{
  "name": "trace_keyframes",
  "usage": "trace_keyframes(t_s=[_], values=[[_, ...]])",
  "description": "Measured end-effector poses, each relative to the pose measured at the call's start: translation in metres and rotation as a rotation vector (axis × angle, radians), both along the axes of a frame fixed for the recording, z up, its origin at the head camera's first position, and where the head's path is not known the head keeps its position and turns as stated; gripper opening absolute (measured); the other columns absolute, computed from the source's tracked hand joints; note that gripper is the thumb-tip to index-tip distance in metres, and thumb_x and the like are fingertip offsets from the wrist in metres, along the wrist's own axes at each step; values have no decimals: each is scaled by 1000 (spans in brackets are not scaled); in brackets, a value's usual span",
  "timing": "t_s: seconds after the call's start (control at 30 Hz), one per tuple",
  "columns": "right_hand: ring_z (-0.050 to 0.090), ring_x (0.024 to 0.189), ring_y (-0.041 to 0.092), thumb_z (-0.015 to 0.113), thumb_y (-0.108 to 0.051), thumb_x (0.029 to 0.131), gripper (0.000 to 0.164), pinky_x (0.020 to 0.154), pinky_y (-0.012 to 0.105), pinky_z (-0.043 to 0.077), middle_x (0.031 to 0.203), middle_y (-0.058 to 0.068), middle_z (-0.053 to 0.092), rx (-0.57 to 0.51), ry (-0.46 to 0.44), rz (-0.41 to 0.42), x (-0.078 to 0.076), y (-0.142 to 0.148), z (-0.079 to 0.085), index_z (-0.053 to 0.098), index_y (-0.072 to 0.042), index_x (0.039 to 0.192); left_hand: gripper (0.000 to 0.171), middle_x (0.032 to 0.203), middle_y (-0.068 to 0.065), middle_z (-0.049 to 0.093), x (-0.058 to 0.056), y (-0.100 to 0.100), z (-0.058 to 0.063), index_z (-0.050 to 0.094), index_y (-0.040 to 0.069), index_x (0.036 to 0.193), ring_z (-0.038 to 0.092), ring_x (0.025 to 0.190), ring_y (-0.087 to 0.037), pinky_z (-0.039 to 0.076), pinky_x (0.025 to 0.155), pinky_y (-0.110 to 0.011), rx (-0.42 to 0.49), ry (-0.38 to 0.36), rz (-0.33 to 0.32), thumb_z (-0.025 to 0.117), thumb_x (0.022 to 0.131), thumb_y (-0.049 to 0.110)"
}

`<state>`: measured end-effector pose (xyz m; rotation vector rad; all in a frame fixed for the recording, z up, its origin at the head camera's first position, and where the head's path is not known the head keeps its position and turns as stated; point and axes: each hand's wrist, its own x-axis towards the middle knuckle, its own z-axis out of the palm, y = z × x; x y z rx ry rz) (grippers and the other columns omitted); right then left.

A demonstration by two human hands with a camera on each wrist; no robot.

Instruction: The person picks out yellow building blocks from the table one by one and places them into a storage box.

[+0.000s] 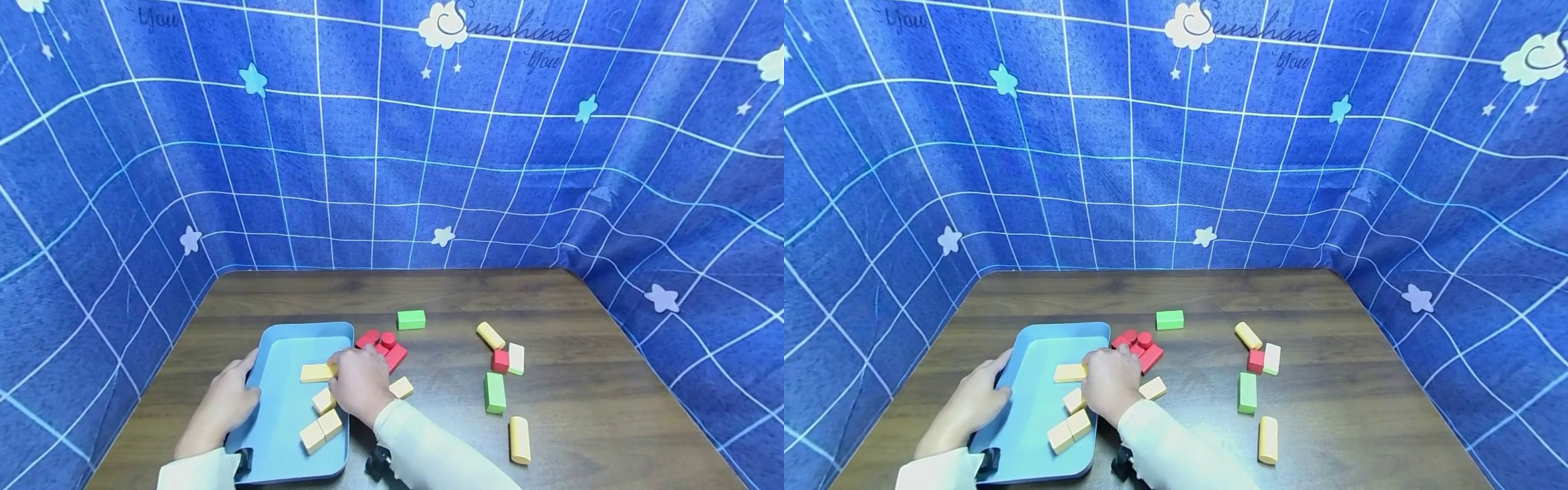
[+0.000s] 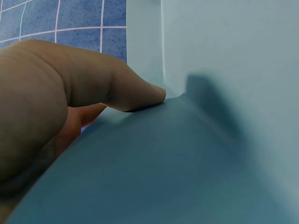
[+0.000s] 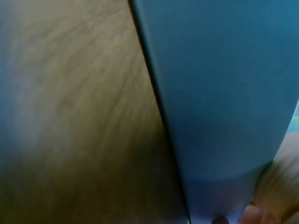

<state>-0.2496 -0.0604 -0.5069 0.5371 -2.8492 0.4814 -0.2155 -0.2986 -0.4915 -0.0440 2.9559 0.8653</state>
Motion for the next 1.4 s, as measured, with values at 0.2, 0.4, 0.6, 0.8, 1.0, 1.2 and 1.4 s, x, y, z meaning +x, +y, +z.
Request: trace_keyframes(t_s=[0.2,0.4,0.6,0.8,1.0,1.2,1.4], values=[[47,79,14,75,-32,76,26,65,34,44,95,-17,67,-3,21,11,0,3,1,72,-33,102,70,137,-32,34,-1,2,1,18,0,148,37,119,-47,37,91,-67,1,-2,-4,48,86,5],[45,77,12,73,-29,73,27,63,32,42,93,-19,67,-26,46,22,-1,8,1,73,-36,99,69,137,-32,35,-2,2,0,19,-1,148,37,118,-47,37,91,-67,-2,5,-10,48,85,5],[46,75,9,70,-29,74,22,61,29,41,91,-19,67,-80,108,54,-1,16,0,73,-36,95,70,136,-31,36,-4,1,-2,19,1,148,38,117,-45,38,90,-66,-16,13,-16,49,85,5],[49,78,10,65,-33,81,17,49,27,41,95,-24,65,-163,200,47,-3,33,0,73,-38,95,70,137,-32,35,-4,2,-2,19,1,148,37,118,-46,38,90,-66,-12,17,-28,50,85,6],[48,79,5,64,-35,82,17,54,30,46,101,-23,65,-198,277,26,-6,55,9,72,-38,96,70,136,-32,35,-5,1,-1,19,0,148,37,118,-47,37,90,-67,-9,10,-34,50,86,5],[52,86,8,65,-32,81,20,62,33,49,106,-18,66,-179,284,22,-5,74,17,73,-33,100,70,136,-32,35,-5,0,-1,19,0,148,36,119,-47,37,91,-66,-16,31,-33,50,85,6],[52,93,11,67,-32,78,18,71,39,49,106,-16,66,-177,247,-26,-3,90,22,73,-31,96,70,135,-33,36,-3,-1,-3,20,-1,147,38,117,-46,39,89,-65,-22,25,-33,50,84,6]])
